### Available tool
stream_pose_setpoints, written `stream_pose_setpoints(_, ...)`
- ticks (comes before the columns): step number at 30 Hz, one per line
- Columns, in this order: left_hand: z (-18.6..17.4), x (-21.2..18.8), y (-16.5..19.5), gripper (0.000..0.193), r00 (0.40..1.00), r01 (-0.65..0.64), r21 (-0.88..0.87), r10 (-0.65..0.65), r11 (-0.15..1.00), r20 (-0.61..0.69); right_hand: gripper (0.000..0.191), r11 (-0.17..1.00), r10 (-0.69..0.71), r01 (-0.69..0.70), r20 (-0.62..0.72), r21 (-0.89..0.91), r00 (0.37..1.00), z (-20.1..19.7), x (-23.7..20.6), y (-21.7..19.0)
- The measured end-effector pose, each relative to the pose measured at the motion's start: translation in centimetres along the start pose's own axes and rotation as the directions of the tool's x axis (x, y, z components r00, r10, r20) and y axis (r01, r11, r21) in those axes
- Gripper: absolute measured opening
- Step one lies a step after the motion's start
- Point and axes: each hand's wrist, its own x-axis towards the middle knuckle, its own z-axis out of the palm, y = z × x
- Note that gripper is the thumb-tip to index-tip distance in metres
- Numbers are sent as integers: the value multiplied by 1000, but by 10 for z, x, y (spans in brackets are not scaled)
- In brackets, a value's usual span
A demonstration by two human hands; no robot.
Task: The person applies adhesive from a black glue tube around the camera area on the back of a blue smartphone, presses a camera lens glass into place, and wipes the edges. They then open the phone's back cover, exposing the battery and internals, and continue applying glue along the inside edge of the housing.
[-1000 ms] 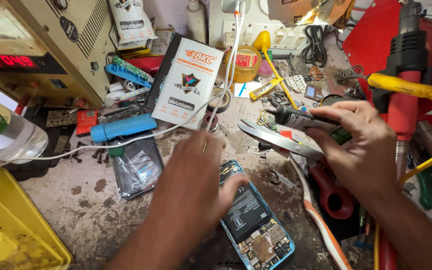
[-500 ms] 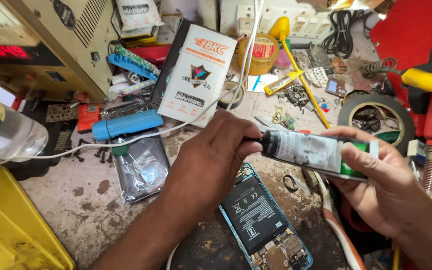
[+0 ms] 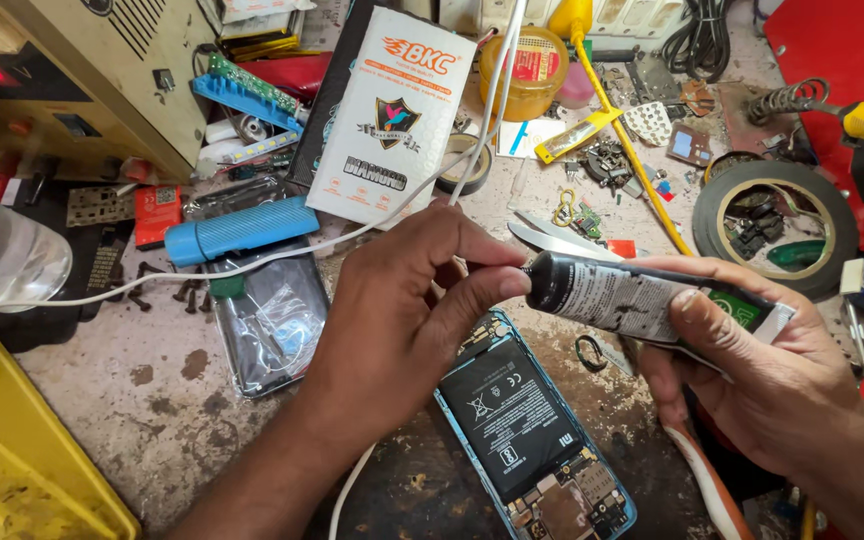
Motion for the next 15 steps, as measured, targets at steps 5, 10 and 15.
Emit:
stream_pose_setpoints(5,1,6,-6,13,963,270,-191,-267,944,39,41,999,-7,6,-19,-46,1000,3,1,0)
stream_pose_setpoints(10,-5,3,-6,17,989,-131,240,143,962,-30,41,996,-12,10,-14,-86,1000,6,4,-3)
stream_pose_setpoints(15,-10,0,4,25,928,-347,498,367,795,61,38,997,71,-73,-61,-26,996,10,7,-14)
